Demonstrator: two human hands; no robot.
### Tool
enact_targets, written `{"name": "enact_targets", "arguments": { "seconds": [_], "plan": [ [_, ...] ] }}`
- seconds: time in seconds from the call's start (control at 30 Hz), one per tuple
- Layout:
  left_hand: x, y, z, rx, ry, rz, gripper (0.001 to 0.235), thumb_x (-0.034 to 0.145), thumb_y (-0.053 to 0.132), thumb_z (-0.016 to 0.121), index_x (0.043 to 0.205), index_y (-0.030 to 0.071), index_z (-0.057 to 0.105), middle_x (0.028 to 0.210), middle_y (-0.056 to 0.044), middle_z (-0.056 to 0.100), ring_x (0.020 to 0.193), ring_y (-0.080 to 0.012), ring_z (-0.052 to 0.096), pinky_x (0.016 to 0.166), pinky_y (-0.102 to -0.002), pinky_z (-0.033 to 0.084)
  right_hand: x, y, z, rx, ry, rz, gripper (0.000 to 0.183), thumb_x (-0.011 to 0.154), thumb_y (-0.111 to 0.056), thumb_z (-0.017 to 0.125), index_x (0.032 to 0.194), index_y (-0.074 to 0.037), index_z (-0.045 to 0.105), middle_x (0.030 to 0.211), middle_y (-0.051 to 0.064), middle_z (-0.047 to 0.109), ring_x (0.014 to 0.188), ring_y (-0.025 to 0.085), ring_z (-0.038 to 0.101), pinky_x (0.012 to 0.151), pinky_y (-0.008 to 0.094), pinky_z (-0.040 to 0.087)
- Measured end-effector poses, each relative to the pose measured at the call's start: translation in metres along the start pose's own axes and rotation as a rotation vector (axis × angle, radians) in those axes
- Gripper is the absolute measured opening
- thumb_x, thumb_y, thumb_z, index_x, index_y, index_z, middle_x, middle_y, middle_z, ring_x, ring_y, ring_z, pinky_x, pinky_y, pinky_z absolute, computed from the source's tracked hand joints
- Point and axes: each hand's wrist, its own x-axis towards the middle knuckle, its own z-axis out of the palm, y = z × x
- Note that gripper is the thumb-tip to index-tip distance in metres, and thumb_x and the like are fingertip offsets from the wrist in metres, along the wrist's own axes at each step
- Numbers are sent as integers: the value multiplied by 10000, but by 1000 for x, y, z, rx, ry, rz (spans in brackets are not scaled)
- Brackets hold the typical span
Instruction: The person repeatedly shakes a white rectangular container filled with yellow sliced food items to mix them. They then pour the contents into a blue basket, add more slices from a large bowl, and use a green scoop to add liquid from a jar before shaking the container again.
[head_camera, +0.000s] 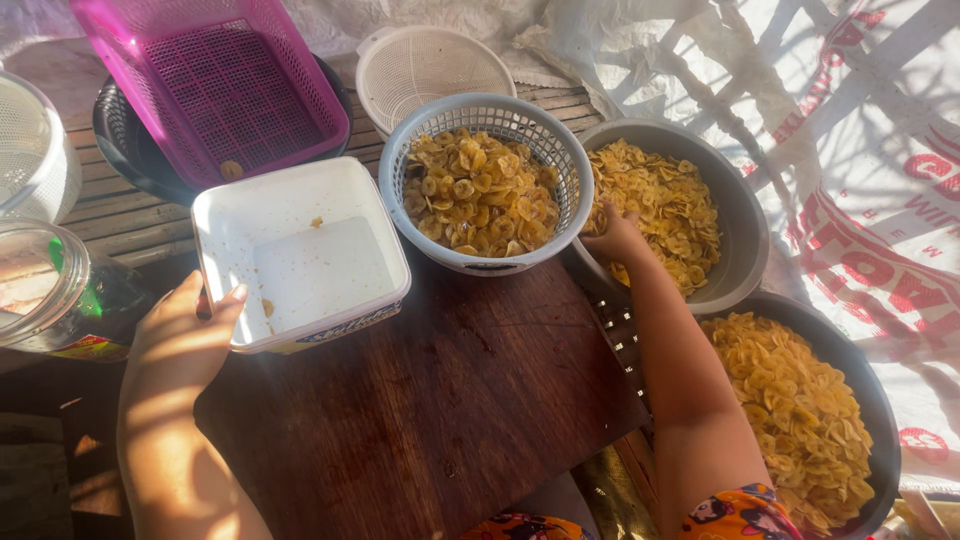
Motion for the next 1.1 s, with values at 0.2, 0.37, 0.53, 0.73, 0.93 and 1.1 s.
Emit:
{"name": "enact_targets", "arguments": {
  "seconds": [0.2,0.37,0.53,0.73,0.93,1.1],
  "plan": [
    [-7,13,-5,90,-11,16,389,987,323,654,1224,15,665,1110,-210,698,993,-356,672,873,-444,504,-1,5,1,0,12,2,1073,699,-469,871,1592,-163,361,1495,359,337,1214,490,597,1036,454,500],
    [-9,12,-4,69,3,67,351,1004,297,621,1215,21,664,1122,-205,690,1016,-363,663,867,-446,495,-5,4,4,35,8,64,1045,694,-459,848,1570,-156,364,1533,299,330,1217,456,605,1003,438,531],
    [-12,18,-6,6,-30,-5,315,1005,271,606,1213,43,667,1043,-198,703,905,-341,698,823,-436,515,-2,2,3,31,23,35,1046,692,-450,865,1575,-162,385,1474,307,392,1199,439,597,989,443,530],
    [-9,11,-3,-20,-13,52,298,1009,256,622,1180,17,670,1019,-181,717,860,-290,701,788,-407,530,-6,5,0,17,45,12,1018,693,-424,911,1551,-149,437,1433,297,453,1162,401,617,973,429,527],
    [-4,-1,1,-123,-8,-58,538,976,297,644,1427,18,552,1067,-157,705,769,-235,706,731,-358,545,1,23,-12,276,-17,33,869,744,-222,835,1518,-93,463,1174,192,705,962,263,731,817,384,595],
    [-3,-5,0,-172,-7,-119,594,959,279,673,1477,24,532,1109,-159,684,718,-219,698,689,-342,554,-16,18,-30,551,-61,184,687,755,-185,799,1405,-114,591,1115,144,727,913,222,716,760,369,581]
  ]
}}
